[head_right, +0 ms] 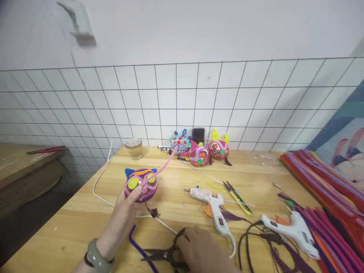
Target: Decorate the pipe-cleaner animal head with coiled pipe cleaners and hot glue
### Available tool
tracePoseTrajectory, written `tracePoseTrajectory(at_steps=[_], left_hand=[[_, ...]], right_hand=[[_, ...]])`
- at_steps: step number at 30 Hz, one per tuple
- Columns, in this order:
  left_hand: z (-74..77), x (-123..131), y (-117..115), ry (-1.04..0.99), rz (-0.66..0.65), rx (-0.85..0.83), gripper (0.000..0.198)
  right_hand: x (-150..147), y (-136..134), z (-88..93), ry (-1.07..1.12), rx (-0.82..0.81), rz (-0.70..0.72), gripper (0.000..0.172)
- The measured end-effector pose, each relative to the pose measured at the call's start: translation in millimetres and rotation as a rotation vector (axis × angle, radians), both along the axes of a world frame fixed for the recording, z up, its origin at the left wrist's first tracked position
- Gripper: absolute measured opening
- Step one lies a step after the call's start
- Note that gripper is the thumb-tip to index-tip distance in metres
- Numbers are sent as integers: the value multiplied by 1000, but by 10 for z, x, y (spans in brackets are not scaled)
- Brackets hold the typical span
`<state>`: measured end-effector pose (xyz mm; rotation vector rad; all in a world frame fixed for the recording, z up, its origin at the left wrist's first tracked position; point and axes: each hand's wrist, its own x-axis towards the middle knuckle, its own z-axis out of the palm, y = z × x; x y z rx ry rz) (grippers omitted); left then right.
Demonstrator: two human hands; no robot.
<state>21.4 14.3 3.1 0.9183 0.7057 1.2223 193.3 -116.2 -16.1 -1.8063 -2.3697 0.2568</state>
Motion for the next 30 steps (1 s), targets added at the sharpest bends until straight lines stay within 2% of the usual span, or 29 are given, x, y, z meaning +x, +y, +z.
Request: tracePoseTrajectory(at_steps=[4, 6, 9, 12, 16, 21, 24, 27, 30], left_hand=[[14, -5, 4, -150, -93, -63, 35], [1, -10, 2, -206, -130, -109, 34], [-34, -16, 13, -282, -178, -169, 35], [-50, -10, 26, -329, -212, -244, 36], [-2, 1, 31, -367, -195, -357, 38], [52, -5, 23, -376, -178, -423, 35], [43, -12, 11, -363, -153, -402, 29], [40, -24, 12, -340, -152, -417, 29], [59, -51, 48, -341, -167, -417, 33]], right_hand=[[-13, -2, -334, -120, 227, 89, 34], [-11, 14, -439, -137, 322, 75, 27], [-18, 40, -515, -154, 399, 6, 21], [-30, 65, -532, -155, 380, 75, 24], [-19, 88, -410, -112, 330, 79, 25], [56, 87, 37, 81, 45, -76, 29], [149, 85, 211, 199, -5, -161, 30], [265, 82, 219, 131, 40, -166, 35], [362, 79, 137, 69, 70, -162, 41]])
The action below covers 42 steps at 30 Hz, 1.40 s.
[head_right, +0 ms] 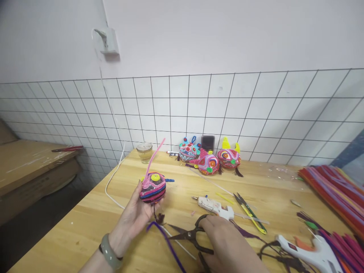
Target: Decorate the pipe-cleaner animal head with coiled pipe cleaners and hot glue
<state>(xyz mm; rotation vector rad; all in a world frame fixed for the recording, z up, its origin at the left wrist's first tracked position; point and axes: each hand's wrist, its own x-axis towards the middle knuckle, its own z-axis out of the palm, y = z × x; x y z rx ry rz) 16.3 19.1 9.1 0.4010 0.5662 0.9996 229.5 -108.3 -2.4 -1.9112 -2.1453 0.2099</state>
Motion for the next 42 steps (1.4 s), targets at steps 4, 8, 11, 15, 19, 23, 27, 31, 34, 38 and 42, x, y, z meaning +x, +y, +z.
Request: tracePoseTrajectory(at_steps=[4, 8, 11, 15, 19, 23, 27, 31, 34, 38, 42], left_hand=[[7, -39, 62, 5, 32, 45, 33], [-21, -19, 42, 44, 71, 105, 28], [-64, 40, -33, 107, 22, 200, 31], [-173, 123, -141, 211, -99, 337, 46], [-262, 181, -199, 302, -97, 508, 48], [-239, 205, -234, 382, -59, 646, 50], [-174, 210, -279, 406, -70, 643, 49], [-120, 230, -311, 411, -72, 573, 46], [-88, 253, -323, 372, -44, 506, 45], [-67, 268, -323, 378, -46, 472, 44], [-67, 261, -323, 373, -42, 465, 45]], right_hand=[[106, 20, -89, -72, 150, -29, 51], [137, 40, -9, -48, 184, -80, 46], [44, 24, 101, 50, 121, -86, 35], [-129, -1, 140, 47, 229, -86, 33], [-225, 9, 86, -37, 415, -84, 29], [-259, 37, 15, -146, 591, -66, 25], [-257, 65, -36, -275, 700, -85, 27], [-242, 68, -23, -298, 723, -72, 30], [-236, 58, -4, -268, 693, -43, 29], [-231, 52, -2, -257, 657, -17, 26], [-228, 56, -14, -265, 670, -2, 22]])
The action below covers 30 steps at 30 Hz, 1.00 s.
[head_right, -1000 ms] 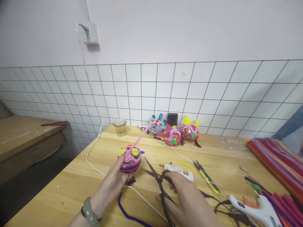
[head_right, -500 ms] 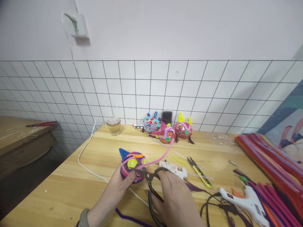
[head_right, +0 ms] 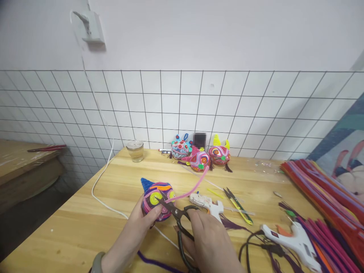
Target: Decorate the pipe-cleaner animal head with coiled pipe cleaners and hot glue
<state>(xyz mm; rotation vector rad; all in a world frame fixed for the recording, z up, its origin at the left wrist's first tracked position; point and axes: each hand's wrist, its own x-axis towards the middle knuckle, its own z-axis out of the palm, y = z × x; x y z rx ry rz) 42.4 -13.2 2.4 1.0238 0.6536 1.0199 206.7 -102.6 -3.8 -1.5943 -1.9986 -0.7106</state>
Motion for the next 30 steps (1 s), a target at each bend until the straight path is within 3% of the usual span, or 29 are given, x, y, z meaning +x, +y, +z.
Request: tracePoseTrajectory(at_steps=[7, 14, 24, 27, 30], left_hand=[[-75, -24, -8, -24, -25, -6, 43], [-75, -5, -28, -63, -43, -77, 35], [-94, -2, -45, 0, 5, -90, 42], [-90, 16, -37, 1, 47, -128, 46], [-106, 25, 3, -51, 81, -174, 47]], right_hand=[[-12, 5, -34, 62, -46, 34, 10], [-7, -7, -125, 69, -111, 14, 15], [-68, 13, -126, 81, -101, 18, 17], [-88, 10, -106, 197, -186, 6, 27], [-38, 25, -96, 380, -276, -41, 25]])
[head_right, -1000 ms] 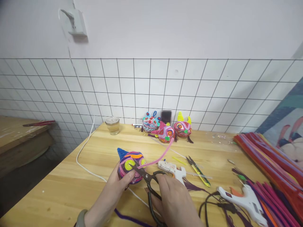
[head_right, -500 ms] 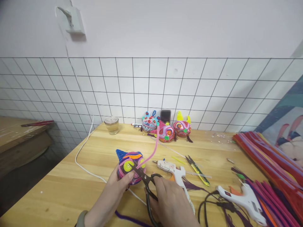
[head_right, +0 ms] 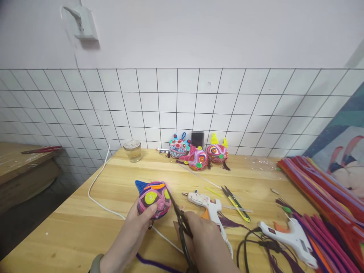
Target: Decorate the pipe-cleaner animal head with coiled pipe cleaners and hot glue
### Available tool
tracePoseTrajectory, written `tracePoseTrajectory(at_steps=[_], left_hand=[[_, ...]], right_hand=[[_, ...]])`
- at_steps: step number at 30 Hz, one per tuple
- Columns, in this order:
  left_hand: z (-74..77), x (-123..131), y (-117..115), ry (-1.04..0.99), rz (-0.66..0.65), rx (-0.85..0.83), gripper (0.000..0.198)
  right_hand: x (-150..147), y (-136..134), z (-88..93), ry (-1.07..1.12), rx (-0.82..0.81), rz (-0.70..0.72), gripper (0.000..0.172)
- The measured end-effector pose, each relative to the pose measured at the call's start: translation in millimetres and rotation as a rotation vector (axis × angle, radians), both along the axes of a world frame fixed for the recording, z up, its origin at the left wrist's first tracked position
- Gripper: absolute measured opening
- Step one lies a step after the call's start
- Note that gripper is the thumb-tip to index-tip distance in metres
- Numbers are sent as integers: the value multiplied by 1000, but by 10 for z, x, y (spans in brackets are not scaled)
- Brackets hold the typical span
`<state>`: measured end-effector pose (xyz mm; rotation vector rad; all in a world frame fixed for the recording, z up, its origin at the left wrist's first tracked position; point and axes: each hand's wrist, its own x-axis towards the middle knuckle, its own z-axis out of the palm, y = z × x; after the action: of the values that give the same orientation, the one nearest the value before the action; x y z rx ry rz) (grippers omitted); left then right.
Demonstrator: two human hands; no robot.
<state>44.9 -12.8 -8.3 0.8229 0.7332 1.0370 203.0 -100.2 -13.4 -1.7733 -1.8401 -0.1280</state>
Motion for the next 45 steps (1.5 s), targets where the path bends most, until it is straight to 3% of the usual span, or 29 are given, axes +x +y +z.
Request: tracePoseTrajectory(at_steps=[4, 7, 10, 13, 18, 20, 24, 32, 38, 41, 45], left_hand=[[24, -50, 54, -126, -5, 12, 45], [76, -106, 59, -209, -27, 34, 47], [105, -125, 43, -229, -58, 29, 47], [82, -101, 18, -220, -114, 22, 43], [9, -42, -42, -79, -153, 94, 44], [16, -21, -73, 23, -132, 126, 44], [62, 24, -130, 110, -122, 143, 45], [3, 35, -154, 51, -189, 190, 43], [111, 32, -190, 2, -216, 169, 41], [143, 37, -181, 23, -216, 166, 42], [126, 40, -145, 31, -205, 192, 42]], right_hand=[[124, 43, -64, -85, -75, -214, 21], [129, 45, -174, -256, -189, -268, 12], [49, 15, -250, -283, -255, -218, 16], [-26, -23, -177, -282, -218, -133, 20], [-88, -98, 188, -149, 283, 142, 21], [-105, -118, 286, -199, 375, 259, 25], [-112, -110, 305, -275, 378, 303, 31], [-77, -94, 271, -308, 366, 321, 36], [-72, -78, 164, -331, 319, 299, 35], [-74, -69, 127, -252, 318, 318, 35], [-63, -81, 122, 40, 290, 314, 42]])
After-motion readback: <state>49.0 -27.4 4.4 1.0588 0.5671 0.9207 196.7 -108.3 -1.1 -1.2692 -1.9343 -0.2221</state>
